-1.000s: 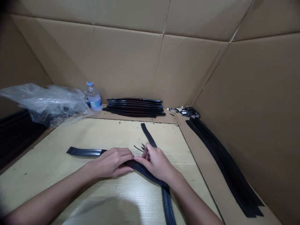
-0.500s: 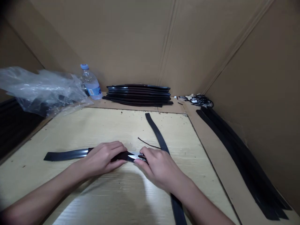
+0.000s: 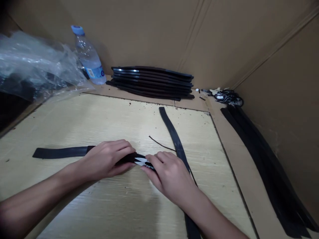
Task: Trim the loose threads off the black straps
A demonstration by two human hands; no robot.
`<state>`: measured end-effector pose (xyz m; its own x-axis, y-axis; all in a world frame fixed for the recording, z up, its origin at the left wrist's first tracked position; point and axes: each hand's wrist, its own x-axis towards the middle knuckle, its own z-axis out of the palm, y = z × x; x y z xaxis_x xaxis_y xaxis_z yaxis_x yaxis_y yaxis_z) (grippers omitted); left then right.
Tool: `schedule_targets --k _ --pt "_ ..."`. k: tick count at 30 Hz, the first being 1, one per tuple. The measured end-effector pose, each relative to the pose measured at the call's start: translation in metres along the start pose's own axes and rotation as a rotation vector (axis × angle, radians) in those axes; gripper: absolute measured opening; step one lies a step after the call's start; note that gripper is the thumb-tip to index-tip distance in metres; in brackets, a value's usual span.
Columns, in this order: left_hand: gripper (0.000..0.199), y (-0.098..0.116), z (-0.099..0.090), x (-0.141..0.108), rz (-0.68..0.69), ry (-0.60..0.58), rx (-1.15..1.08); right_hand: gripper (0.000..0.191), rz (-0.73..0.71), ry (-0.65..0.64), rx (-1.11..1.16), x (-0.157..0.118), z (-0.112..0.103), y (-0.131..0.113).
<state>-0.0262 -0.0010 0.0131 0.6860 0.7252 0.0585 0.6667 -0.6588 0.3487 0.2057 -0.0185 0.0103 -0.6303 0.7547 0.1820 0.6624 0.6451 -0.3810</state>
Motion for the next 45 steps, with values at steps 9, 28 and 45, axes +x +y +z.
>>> schedule_targets --k 9,28,45 --pt "0.025 -0.0013 0.0045 -0.0014 0.007 0.043 -0.026 0.024 0.026 0.084 0.064 -0.0009 0.0042 0.0002" --pt "0.027 -0.0023 0.0080 -0.0021 0.010 0.066 0.001 0.025 -0.016 0.096 0.051 -0.0008 0.0056 -0.0004" --pt "0.026 -0.0014 0.0077 -0.0018 0.009 0.031 0.064 0.021 -0.033 0.171 0.077 0.0028 0.0024 -0.0014"
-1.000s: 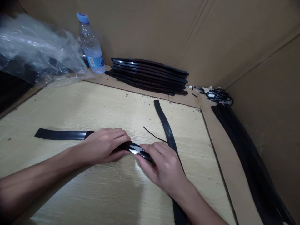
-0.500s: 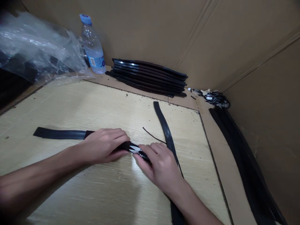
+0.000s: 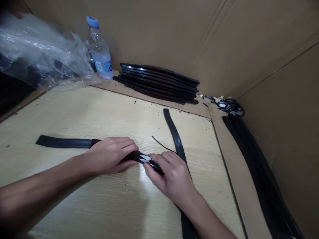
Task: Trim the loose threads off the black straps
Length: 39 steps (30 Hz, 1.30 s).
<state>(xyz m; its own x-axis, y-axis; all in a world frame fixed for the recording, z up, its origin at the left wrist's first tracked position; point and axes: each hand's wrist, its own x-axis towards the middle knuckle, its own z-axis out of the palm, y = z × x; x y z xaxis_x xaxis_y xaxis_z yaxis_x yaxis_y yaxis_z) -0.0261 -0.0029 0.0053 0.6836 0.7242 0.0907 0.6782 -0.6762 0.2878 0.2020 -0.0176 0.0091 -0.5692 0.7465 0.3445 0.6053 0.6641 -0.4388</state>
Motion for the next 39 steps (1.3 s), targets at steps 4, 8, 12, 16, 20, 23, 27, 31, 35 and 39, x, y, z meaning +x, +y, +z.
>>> schedule_targets --k 4,8,12,16,20,23,27,31,35,39 --pt "0.026 -0.0003 0.0008 0.0000 -0.001 -0.003 0.000 0.022 0.007 -0.005 0.000 -0.0009 0.0021 0.0001" --pt "0.027 -0.0006 0.0011 -0.0003 0.004 0.002 0.003 0.022 0.019 -0.013 0.012 -0.0025 0.0034 -0.0003" --pt "0.027 -0.0010 0.0009 -0.0005 0.010 0.009 0.004 0.022 0.027 -0.014 0.022 -0.0027 0.0042 0.0003" --pt "0.028 -0.0004 0.0005 -0.0002 0.009 0.001 0.004 0.023 0.035 -0.029 0.018 -0.0020 0.0052 0.0009" --pt "0.026 0.0009 0.0005 0.0006 -0.001 -0.012 0.003 0.023 0.061 -0.038 0.044 -0.0020 0.0067 0.0002" --pt "0.026 0.0015 0.0005 0.0011 -0.007 -0.016 0.004 0.024 0.075 -0.021 0.074 -0.0024 0.0086 -0.0006" --pt "0.026 0.0016 0.0004 0.0011 -0.012 -0.015 0.011 0.029 0.066 -0.010 0.080 -0.0028 0.0103 -0.0007" --pt "0.026 0.0013 0.0004 0.0009 -0.016 -0.018 0.013 0.031 0.070 -0.023 0.065 -0.0030 0.0097 -0.0005" --pt "0.026 0.0009 0.0006 0.0014 -0.010 -0.003 0.012 0.030 0.066 -0.023 0.058 -0.0032 0.0090 -0.0007" --pt "0.026 0.0005 0.0012 0.0016 -0.004 0.011 0.011 0.030 0.058 -0.029 0.036 -0.0027 0.0100 -0.0022"
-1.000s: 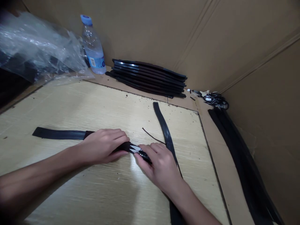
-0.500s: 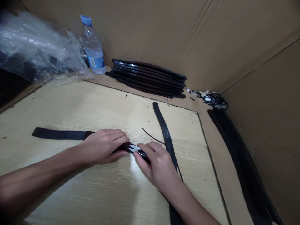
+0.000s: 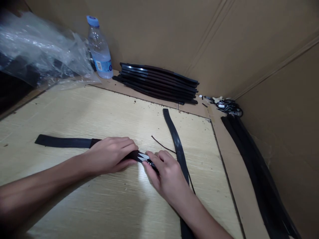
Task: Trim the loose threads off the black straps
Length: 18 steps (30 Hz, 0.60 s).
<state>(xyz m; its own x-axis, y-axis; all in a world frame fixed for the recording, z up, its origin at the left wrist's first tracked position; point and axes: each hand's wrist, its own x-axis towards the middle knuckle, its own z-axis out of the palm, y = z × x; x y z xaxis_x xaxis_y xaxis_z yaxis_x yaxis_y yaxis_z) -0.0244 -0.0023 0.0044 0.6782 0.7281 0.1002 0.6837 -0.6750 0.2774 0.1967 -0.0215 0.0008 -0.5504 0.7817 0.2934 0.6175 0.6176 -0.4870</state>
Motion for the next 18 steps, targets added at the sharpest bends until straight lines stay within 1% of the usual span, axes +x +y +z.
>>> schedule_targets --k 8,14,18 --pt "0.024 0.0009 -0.0006 -0.0004 -0.014 -0.010 -0.010 0.029 -0.020 -0.057 0.014 0.0029 -0.0019 -0.0014" --pt "0.024 0.0010 -0.0011 -0.0009 -0.010 -0.026 -0.020 0.029 -0.084 -0.163 -0.052 0.0047 -0.0066 0.0019" --pt "0.025 0.0006 0.0003 -0.0017 -0.016 -0.008 -0.028 0.033 -0.127 -0.102 -0.045 0.0044 -0.0026 0.0044"
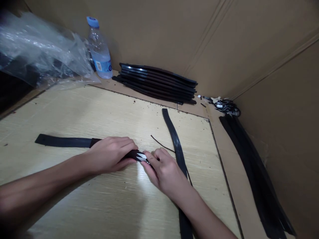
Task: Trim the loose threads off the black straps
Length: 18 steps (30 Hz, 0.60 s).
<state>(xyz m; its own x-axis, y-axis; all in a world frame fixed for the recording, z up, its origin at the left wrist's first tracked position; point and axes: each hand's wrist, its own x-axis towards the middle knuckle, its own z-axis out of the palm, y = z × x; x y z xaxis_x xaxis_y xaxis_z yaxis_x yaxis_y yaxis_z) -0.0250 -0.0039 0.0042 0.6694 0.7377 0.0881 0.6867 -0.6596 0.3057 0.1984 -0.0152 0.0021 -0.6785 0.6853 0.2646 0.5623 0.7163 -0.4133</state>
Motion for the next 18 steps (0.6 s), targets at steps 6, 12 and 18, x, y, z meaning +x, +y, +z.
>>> schedule_targets --k 6,12,18 --pt "0.025 0.0004 -0.0008 0.0001 0.013 0.013 -0.016 0.039 -0.017 0.101 0.020 0.0015 0.0048 0.0018" --pt "0.027 0.0006 -0.0022 0.0007 0.017 0.026 -0.026 0.026 -0.021 0.152 0.093 0.0064 0.0023 0.0015" --pt "0.027 0.0007 -0.0030 0.0010 0.028 -0.001 -0.025 0.019 -0.101 0.125 0.068 0.0058 -0.0039 0.0053"
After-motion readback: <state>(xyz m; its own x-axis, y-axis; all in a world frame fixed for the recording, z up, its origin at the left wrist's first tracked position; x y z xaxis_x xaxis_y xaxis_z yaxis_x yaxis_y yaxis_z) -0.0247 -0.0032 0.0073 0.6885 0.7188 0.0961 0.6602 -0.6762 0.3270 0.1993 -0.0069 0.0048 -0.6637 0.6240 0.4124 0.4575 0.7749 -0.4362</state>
